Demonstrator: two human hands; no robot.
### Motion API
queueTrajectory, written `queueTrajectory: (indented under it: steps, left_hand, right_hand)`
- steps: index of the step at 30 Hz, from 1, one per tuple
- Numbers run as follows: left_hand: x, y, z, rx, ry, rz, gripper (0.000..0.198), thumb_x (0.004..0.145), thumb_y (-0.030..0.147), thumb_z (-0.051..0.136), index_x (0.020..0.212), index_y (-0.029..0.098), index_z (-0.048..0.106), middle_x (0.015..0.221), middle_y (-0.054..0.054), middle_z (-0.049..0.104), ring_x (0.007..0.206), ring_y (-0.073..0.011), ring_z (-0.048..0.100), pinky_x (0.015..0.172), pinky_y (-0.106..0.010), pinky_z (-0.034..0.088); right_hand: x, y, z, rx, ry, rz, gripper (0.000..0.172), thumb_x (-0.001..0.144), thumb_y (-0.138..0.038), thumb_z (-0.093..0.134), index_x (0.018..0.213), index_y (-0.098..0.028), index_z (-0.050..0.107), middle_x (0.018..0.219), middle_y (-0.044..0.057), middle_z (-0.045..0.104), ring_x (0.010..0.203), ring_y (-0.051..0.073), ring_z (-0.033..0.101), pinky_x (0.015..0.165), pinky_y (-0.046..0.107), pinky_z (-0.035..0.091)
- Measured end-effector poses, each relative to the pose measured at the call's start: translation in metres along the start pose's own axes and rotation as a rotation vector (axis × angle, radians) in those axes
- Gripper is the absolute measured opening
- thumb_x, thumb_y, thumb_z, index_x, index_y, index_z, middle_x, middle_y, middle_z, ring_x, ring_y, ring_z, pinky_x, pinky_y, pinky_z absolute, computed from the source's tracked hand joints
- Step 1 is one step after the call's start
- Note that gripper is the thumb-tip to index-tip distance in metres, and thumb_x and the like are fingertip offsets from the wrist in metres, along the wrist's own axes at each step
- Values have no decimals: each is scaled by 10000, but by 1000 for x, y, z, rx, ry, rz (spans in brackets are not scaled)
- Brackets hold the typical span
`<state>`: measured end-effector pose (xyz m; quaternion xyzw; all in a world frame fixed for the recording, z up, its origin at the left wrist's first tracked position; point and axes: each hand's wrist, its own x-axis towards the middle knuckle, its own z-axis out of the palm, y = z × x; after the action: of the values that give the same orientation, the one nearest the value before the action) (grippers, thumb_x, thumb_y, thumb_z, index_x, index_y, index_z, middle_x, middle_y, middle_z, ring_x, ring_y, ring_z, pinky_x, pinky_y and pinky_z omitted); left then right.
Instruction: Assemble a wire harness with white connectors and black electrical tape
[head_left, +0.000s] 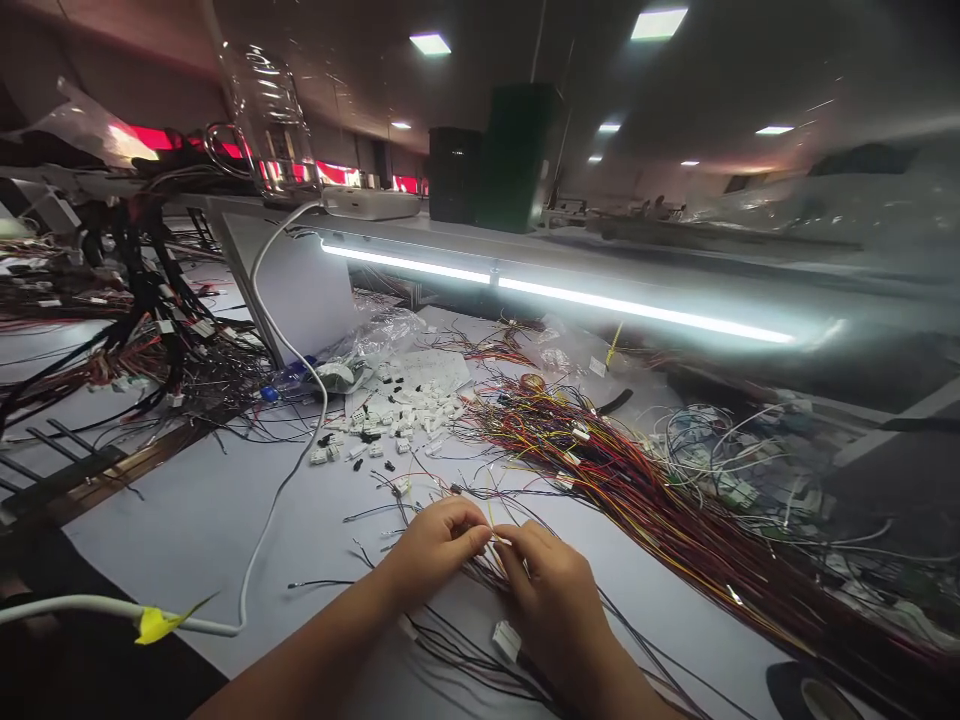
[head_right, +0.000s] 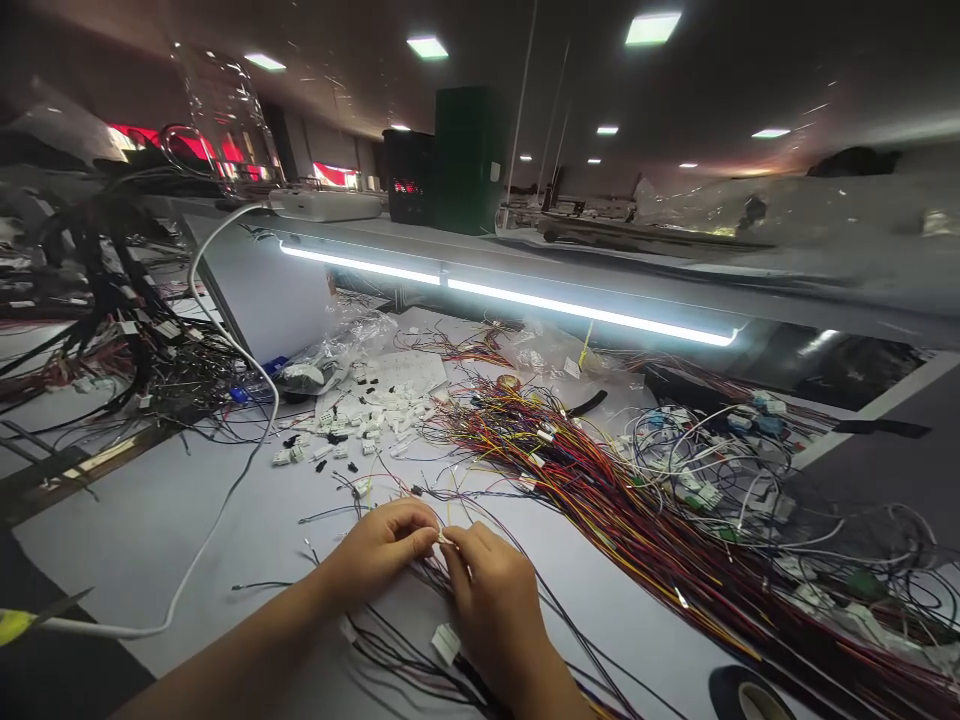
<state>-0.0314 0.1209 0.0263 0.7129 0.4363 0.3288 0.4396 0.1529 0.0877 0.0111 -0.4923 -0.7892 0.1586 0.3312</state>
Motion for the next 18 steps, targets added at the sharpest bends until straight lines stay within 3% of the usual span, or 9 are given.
queueTrajectory:
  steps: [5, 10, 13, 18]
  left_hand:
    - [-2, 0, 2, -103, -16, -85, 203, 852, 332, 577, 776, 168, 669, 781, -30, 632, 768, -168, 575, 719, -267, 435]
    - [-2, -4, 9, -584, -58, -299, 225, 773, 350, 703, 857, 144, 668, 730, -24, 649, 702, -139, 593, 685, -250, 433]
    - [-1, -8, 11, -843, -10, -380, 258, 696, 282, 788, 870, 140, 664, 751, -17, 658, 723, -128, 621, 743, -251, 446]
    - [0, -11, 12, -1046, 32, -452, 235, 694, 203, 795, 874, 131, 662, 782, -11, 634, 713, -108, 629, 768, -247, 473]
  right_hand:
    - [2, -3, -1, 297, 9, 118, 171, 932, -276, 506, 872, -233, 661, 795, 24, 626, 707, 160, 559, 641, 264, 420]
    - [3, 7, 6, 406, 89, 179, 165, 914, -290, 536, 791, -210, 612, 828, 31, 612, 790, 172, 565, 729, 282, 446]
    - [4, 12, 9, 447, 114, 194, 171, 898, -302, 548, 772, -204, 609, 795, 29, 599, 751, 170, 561, 699, 278, 455]
    - [7, 12, 8, 479, 148, 207, 165, 875, -275, 564, 735, -196, 603, 754, 19, 591, 705, 158, 567, 671, 261, 468]
